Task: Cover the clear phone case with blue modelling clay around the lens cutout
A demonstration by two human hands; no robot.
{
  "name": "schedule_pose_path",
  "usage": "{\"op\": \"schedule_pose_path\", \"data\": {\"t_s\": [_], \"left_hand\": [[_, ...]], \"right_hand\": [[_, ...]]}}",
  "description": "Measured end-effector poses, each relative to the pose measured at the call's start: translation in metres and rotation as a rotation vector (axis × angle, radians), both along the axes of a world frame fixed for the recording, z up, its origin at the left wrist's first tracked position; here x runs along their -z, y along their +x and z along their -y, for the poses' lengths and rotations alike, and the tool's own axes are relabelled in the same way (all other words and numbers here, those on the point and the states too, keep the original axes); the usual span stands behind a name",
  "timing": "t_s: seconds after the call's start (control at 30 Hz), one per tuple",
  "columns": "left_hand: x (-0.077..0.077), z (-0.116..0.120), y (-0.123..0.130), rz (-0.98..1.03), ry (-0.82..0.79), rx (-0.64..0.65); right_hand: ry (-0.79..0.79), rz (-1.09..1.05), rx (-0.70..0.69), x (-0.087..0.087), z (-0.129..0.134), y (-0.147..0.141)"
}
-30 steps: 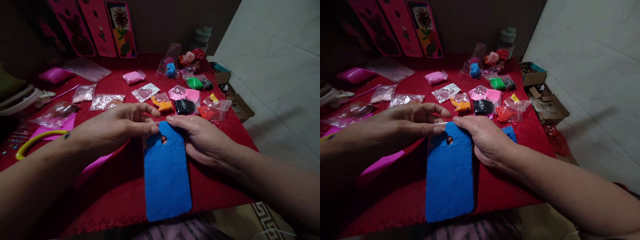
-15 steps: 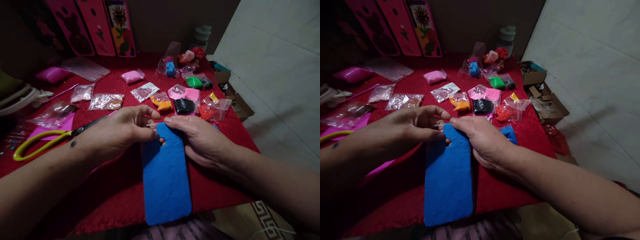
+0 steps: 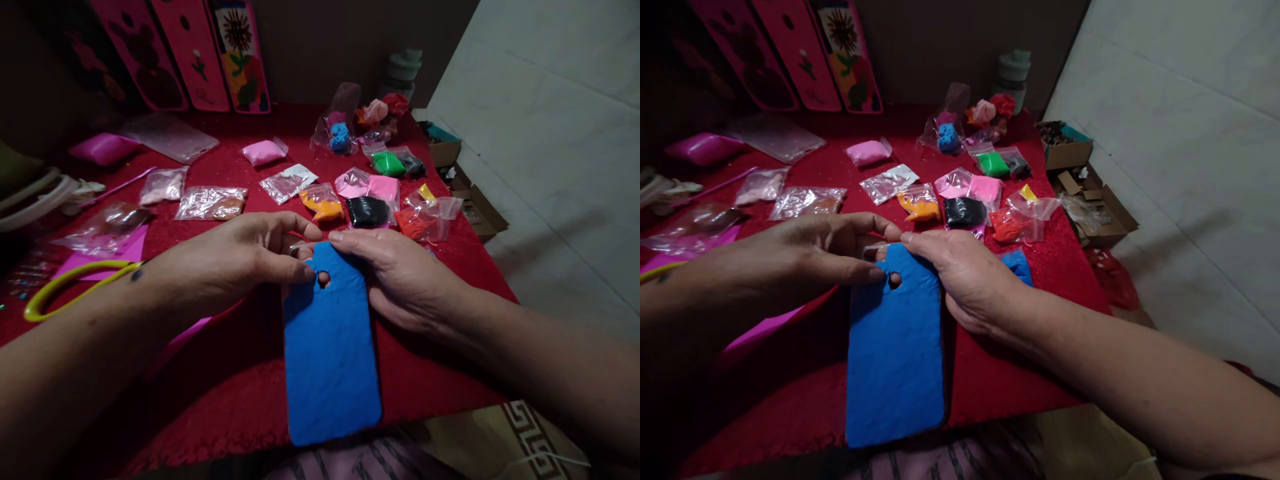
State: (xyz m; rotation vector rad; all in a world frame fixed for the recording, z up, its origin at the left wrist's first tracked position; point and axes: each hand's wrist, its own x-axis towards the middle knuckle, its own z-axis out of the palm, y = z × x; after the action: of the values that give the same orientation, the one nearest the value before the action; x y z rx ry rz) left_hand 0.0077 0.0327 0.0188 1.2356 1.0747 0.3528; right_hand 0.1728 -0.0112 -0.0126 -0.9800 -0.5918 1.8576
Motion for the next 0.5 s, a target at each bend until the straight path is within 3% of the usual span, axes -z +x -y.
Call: {"op": "schedule_pose_path", "data": {"t_s": [0.27, 0.5], "left_hand": [[0.0048, 0.0064, 0.0037, 0.053, 0.017, -0.069], [0.002, 0.0021, -0.0012, 0.057, 0.013, -0.016]], "right_hand": [[-0.001, -0.007, -0.014, -0.0007, 0.0024, -0.0008], [0.001, -0.021, -0.035, -0.0011, 0.0016, -0.0006]]}}
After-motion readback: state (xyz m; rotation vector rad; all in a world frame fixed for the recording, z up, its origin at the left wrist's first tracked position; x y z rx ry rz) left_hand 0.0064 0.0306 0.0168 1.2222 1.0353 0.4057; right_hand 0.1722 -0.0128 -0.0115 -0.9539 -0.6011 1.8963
